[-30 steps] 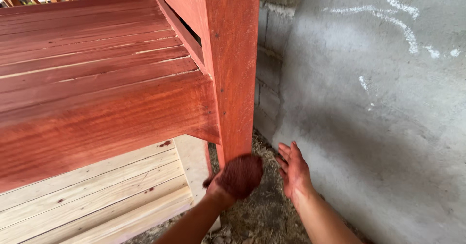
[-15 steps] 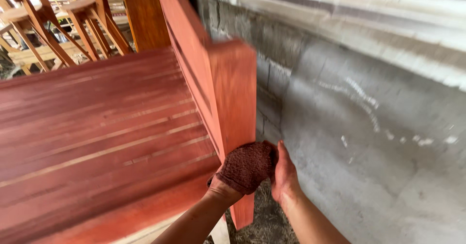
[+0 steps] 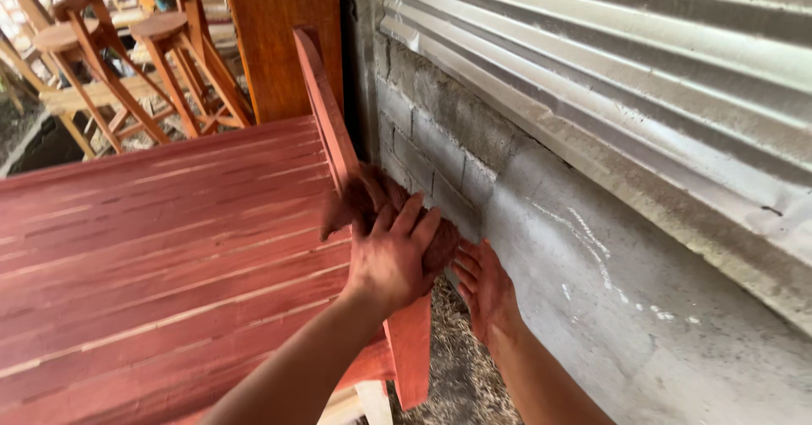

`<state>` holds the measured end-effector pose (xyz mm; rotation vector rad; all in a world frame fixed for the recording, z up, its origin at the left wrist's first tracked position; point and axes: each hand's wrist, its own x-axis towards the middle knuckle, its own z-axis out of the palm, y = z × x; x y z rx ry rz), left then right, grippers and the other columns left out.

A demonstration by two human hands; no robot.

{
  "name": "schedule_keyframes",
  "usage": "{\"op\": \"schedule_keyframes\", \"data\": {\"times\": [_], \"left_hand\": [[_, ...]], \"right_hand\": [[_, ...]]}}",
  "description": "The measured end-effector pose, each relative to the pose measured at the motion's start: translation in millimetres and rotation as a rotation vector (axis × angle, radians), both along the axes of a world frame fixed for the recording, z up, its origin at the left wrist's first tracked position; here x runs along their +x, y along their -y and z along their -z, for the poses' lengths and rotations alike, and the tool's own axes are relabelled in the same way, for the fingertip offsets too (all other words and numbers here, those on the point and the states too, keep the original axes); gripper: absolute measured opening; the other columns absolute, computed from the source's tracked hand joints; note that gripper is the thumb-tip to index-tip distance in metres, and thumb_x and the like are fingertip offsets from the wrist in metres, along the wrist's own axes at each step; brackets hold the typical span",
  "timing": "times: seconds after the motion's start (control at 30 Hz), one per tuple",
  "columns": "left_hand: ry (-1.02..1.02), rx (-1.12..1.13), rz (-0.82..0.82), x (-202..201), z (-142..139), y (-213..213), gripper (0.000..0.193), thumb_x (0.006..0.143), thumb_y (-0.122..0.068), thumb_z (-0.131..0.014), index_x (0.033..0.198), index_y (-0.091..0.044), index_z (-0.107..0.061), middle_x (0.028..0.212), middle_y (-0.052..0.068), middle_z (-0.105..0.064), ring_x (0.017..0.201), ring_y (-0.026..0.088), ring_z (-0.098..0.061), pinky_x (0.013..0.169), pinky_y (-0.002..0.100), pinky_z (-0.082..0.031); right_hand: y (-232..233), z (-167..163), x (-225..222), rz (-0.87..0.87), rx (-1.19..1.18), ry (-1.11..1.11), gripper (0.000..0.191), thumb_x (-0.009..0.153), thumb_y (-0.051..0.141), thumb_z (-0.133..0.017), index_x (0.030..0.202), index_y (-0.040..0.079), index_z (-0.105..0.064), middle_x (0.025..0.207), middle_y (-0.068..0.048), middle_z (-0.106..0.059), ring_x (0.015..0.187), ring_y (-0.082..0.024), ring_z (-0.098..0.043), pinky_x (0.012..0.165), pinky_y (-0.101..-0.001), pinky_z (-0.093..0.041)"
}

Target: The person applies reddish-brown wood stain to a wooden bench using a cloth. They dip the cloth into a bucket of stain and wipe it across the slats, edges, and legs of the bench, covering multiple sections systematically.

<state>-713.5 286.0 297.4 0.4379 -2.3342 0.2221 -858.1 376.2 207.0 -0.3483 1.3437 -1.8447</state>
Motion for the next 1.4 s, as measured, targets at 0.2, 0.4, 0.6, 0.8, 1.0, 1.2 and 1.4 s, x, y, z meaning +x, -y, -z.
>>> {"op": "schedule_keyframes", "data": {"times": [0.2,0.4,0.6,0.8,1.0,1.2,1.4], "left_hand": [[-0.153,0.687,-0.195,-40.3,2.2,46.9,0.034,0.089,-0.038,-0.068,0.109,-0.01,-0.068,0.128,0.013,-0.062,0.13,0.035,-0.055,0.111,0.066,-0.036],[-0.836,1.061,-0.013,-61.8,1.2,138.9,0.037,0.084,-0.034,-0.067,0.095,0.001,-0.066,0.106,0.023,-0.079,0.105,0.035,-0.077,0.1,0.055,-0.063],[-0.345,0.681,-0.078,-29.1,36.7,97.4,0.094,0.08,-0.031,-0.086,0.148,0.003,-0.03,0.14,0.023,-0.053,0.134,0.036,-0.049,0.12,0.057,-0.026],[-0.536,0.98,-0.23,-40.9,41.6,102.9,0.092,0.079,-0.032,-0.08,0.155,-0.017,-0.029,0.148,0.029,-0.037,0.13,0.049,-0.05,0.106,0.05,-0.047],[-0.539,0.958,-0.279,-79.0,22.2,184.5,0.061,0.084,-0.028,-0.076,0.132,-0.009,-0.044,0.135,0.031,-0.049,0.115,0.047,-0.06,0.101,0.049,-0.05],[-0.57,0.984,-0.3,-117.2,-16.7,281.8,0.05,0.087,-0.027,-0.072,0.127,-0.008,-0.049,0.123,0.025,-0.062,0.112,0.042,-0.065,0.097,0.047,-0.053],[-0.637,0.935,-0.27,-148.9,-46.1,370.7,0.043,0.087,-0.022,-0.073,0.122,-0.008,-0.052,0.118,0.024,-0.059,0.101,0.038,-0.067,0.093,0.044,-0.053]], "right_hand": [[6.4,-20.8,-4.9,-0.079,-0.01,-0.035,0.069,0.1,0.053,-0.035,0.152,0.01,-0.048,0.159,-0.009,-0.048,0.149,-0.029,-0.04,0.124,-0.0448,-0.022],[12.9,-26.4,-6.4,-0.203,-0.031,-0.086,0.065,0.101,0.049,-0.041,0.153,0.009,-0.046,0.159,-0.009,-0.049,0.148,-0.028,-0.041,0.123,-0.0432,-0.024],[44.0,-38.6,-1.2,-0.166,0.022,-0.304,0.064,0.095,0.051,-0.047,0.146,0.012,-0.055,0.148,-0.003,-0.061,0.135,-0.023,-0.052,0.113,-0.0444,-0.031],[94.6,-63.5,0.1,-0.146,-0.002,-0.564,0.059,0.097,0.05,-0.054,0.134,0.006,-0.066,0.137,-0.013,-0.069,0.128,-0.022,-0.059,0.108,-0.0341,-0.043],[147.3,-81.3,-7.8,-0.219,0.009,-0.737,0.067,0.098,0.054,-0.049,0.144,0.005,-0.056,0.148,-0.012,-0.06,0.139,-0.022,-0.053,0.115,-0.0352,-0.037],[212.3,-101.8,-20.3,-0.144,0.054,-0.566,0.076,0.095,0.06,-0.043,0.154,0.011,-0.041,0.161,-0.007,-0.042,0.145,-0.026,-0.043,0.119,-0.0404,-0.031],[258.5,-115.3,-8.2,-0.203,0.304,-0.452,0.082,0.093,0.068,-0.026,0.154,0.016,-0.047,0.16,-0.007,-0.047,0.148,-0.025,-0.04,0.12,-0.0492,-0.027]]}}
